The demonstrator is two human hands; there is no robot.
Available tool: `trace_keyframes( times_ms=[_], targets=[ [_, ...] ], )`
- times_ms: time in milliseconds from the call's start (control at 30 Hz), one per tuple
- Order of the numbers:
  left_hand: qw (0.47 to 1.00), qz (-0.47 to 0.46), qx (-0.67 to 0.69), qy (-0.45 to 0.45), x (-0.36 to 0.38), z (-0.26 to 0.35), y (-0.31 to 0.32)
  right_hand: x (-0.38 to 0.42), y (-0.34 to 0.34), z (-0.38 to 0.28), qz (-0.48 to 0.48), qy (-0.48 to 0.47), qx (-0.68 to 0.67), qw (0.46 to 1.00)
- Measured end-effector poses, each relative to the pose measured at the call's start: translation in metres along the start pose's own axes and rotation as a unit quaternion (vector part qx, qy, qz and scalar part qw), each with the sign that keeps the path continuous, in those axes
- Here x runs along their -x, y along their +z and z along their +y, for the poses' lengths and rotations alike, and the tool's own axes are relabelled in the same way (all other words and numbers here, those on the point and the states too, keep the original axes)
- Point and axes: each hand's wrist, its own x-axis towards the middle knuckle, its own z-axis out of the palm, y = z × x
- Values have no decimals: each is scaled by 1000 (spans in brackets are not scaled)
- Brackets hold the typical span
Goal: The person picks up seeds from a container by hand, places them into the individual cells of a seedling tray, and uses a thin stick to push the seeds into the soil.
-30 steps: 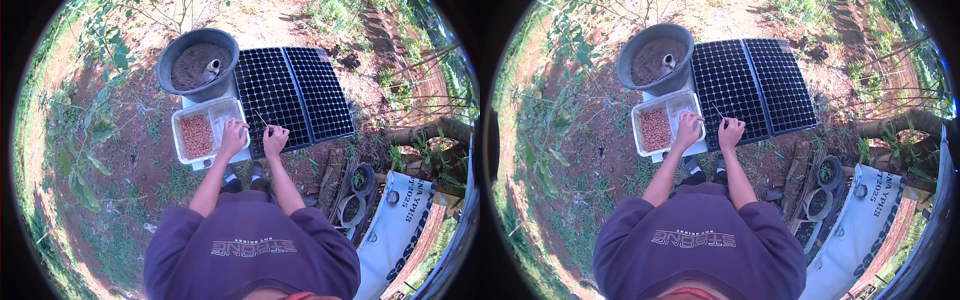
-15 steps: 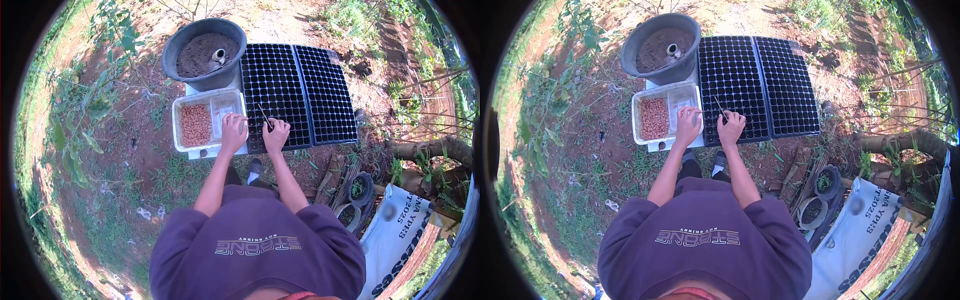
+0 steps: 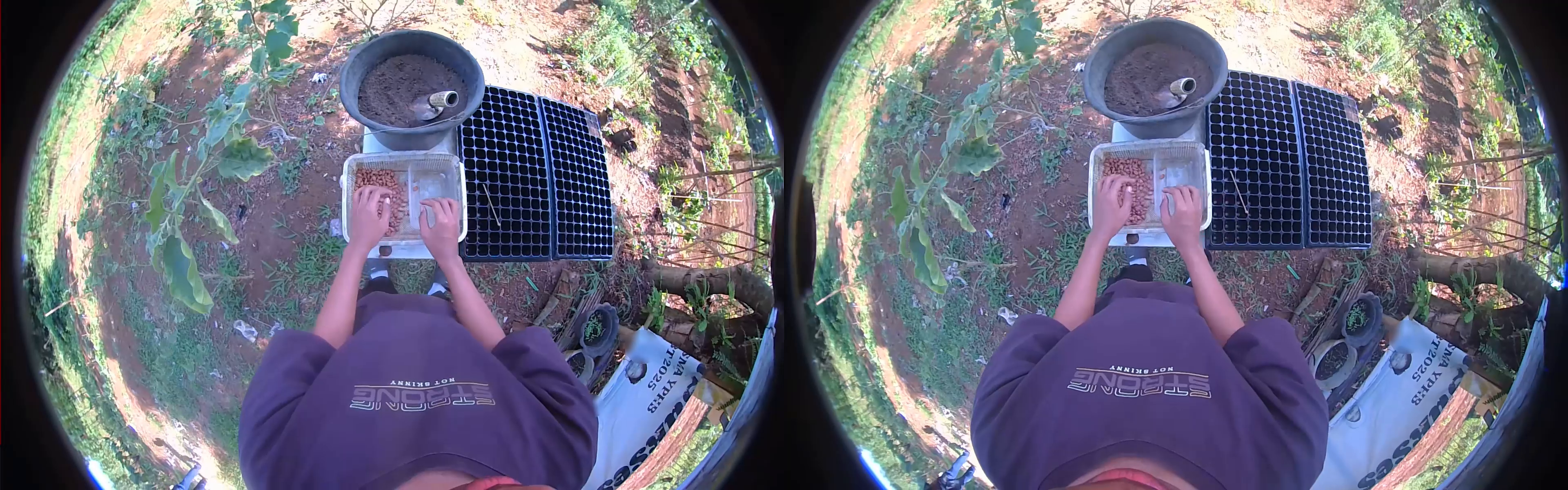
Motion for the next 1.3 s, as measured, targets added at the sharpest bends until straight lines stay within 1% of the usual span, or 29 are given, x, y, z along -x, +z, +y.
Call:
trace_keyframes(
  times_ms=[33,100,133,167,200,233,267,333,367,467,567,667,767,867,967,1067,1167,1300],
  targets=[
    [1000,-11,3,-8,-3,-10,-10,-3,8,-5,-3,4,8,1000],
    [998,-44,20,-30,-11,-24,-27,-12,23,-16,-12,-29,34,999],
    [998,-61,6,-14,-15,-33,-29,-17,30,-21,-15,-45,48,998],
    [997,-78,-9,4,-20,-42,-29,-22,36,-25,-22,-76,105,991],
    [995,-98,-21,21,-24,-50,-28,-25,45,-24,-43,-83,120,988],
    [992,-69,-70,84,-28,-55,-26,-29,58,-18,-63,-90,134,985],
    [987,-76,-80,114,-33,-60,-23,-33,69,-11,-83,-98,149,980],
    [976,-90,-101,172,-38,-76,-10,-39,85,-3,-182,-50,110,976],
    [971,-145,-112,155,-41,-83,-4,-42,91,1,-230,-26,90,969],
    [940,-115,-253,199,-49,-77,-9,-43,106,7,-294,5,159,942],
    [951,-60,-237,190,-50,-76,-10,-40,114,14,-290,-17,185,939],
    [948,-93,-237,189,-48,-82,-12,-48,108,-2,-327,26,192,925],
    [960,-34,-237,145,-46,-84,-5,-49,96,-22,-326,10,179,928],
    [972,-19,-203,120,-43,-84,-7,-36,116,-7,-272,9,152,950],
    [969,-36,-208,127,-38,-78,-16,-29,130,2,-256,-5,181,950],
    [982,-19,-162,100,-37,-81,-16,-25,134,12,-232,-23,147,961],
    [993,2,-112,49,-34,-75,-21,-34,115,-5,-219,69,60,971],
    [995,7,-81,49,-31,-64,-24,-35,103,0,-120,54,-33,991]
  ],
)
